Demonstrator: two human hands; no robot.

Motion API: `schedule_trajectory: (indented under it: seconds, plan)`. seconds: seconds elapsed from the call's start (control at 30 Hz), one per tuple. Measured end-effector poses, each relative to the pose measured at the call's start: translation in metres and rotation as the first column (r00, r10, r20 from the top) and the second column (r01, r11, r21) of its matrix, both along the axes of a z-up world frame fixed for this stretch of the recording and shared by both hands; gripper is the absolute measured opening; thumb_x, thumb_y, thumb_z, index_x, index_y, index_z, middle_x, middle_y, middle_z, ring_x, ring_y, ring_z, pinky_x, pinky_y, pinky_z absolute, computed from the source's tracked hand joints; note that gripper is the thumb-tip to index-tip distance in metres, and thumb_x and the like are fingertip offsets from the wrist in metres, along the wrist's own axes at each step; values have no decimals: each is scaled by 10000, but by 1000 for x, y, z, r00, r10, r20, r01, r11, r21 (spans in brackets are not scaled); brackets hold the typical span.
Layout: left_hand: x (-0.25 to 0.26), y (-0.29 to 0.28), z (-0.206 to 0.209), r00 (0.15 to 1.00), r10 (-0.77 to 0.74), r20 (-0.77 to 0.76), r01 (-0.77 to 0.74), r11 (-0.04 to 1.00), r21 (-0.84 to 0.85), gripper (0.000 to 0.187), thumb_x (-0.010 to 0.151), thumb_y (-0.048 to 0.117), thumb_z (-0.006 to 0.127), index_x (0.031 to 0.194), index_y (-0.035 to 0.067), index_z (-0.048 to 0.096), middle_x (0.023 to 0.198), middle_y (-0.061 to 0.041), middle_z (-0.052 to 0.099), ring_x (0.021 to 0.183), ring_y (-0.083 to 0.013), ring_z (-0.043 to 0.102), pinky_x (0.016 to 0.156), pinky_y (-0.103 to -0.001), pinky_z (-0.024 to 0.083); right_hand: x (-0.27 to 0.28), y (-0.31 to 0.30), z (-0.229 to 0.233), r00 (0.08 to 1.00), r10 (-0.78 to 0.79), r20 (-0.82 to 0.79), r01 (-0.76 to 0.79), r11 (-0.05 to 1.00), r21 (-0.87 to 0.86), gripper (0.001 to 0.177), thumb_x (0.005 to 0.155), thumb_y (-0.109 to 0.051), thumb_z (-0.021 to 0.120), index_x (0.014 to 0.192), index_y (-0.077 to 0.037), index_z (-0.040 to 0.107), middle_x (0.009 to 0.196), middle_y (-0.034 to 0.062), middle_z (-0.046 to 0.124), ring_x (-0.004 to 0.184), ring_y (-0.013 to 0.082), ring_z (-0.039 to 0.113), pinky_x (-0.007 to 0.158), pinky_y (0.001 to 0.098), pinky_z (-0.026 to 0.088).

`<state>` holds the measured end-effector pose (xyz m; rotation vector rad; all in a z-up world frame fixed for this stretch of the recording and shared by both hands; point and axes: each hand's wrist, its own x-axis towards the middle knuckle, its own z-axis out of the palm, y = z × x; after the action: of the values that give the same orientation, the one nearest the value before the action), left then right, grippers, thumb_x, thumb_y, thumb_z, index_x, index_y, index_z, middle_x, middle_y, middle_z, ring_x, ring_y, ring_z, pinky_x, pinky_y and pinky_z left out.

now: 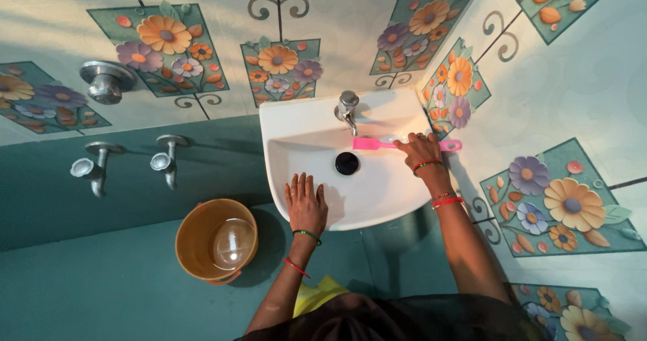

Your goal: The person scrubs a white bathroom sink with a pink brush, rinses the brush under running water, and wipes the sink surface. The person repeats the scrubbing and rinsing cycle multiple times.

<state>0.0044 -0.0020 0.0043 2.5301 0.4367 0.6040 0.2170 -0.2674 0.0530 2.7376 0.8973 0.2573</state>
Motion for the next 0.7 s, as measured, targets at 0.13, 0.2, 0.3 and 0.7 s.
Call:
schedule_trajectory:
  seconds: [0.13,0.2,0.3,0.7]
  plan:
    - [0,0,-1,1000,3,8,-3,1000,10,428,1038,309,512,1317,-4,599,1443,-177,561,1451,-353,398,1236,-517,228,2,-13,21,999,-1,53,-3,998,65,573,767,-82,704,1279,-339,722,990,54,658,1004,215,645,934,414,391]
    - [1,1,-3,1000,8,5,-8,1000,23,426,1041,315,515,1311,-2,603,1437,-177,566,1451,-353,401,1237,-517,230,2,-15,27,999,-25,42,22,997,75,560,785,-79,701,1282,-335,722,1013,61,660,1025,233,647,886,409,392]
    - [0,0,-4,1000,0,22,-1,1000,25,418,1040,302,515,1309,-5,605,1431,-185,574,1441,-359,411,1230,-525,234,1,-10,16,994,-11,106,14,1000,-19,548,776,-89,704,1253,-360,727,985,60,668,1011,224,664,989,412,393]
    - [-1,0,0,1000,12,22,-12,1000,16,405,1040,302,520,1301,5,607,1427,-176,581,1446,-351,415,1234,-524,241,6,-18,34,991,-69,111,77,994,-75,439,825,-145,669,1220,-320,750,1044,62,683,938,199,682,927,410,391]
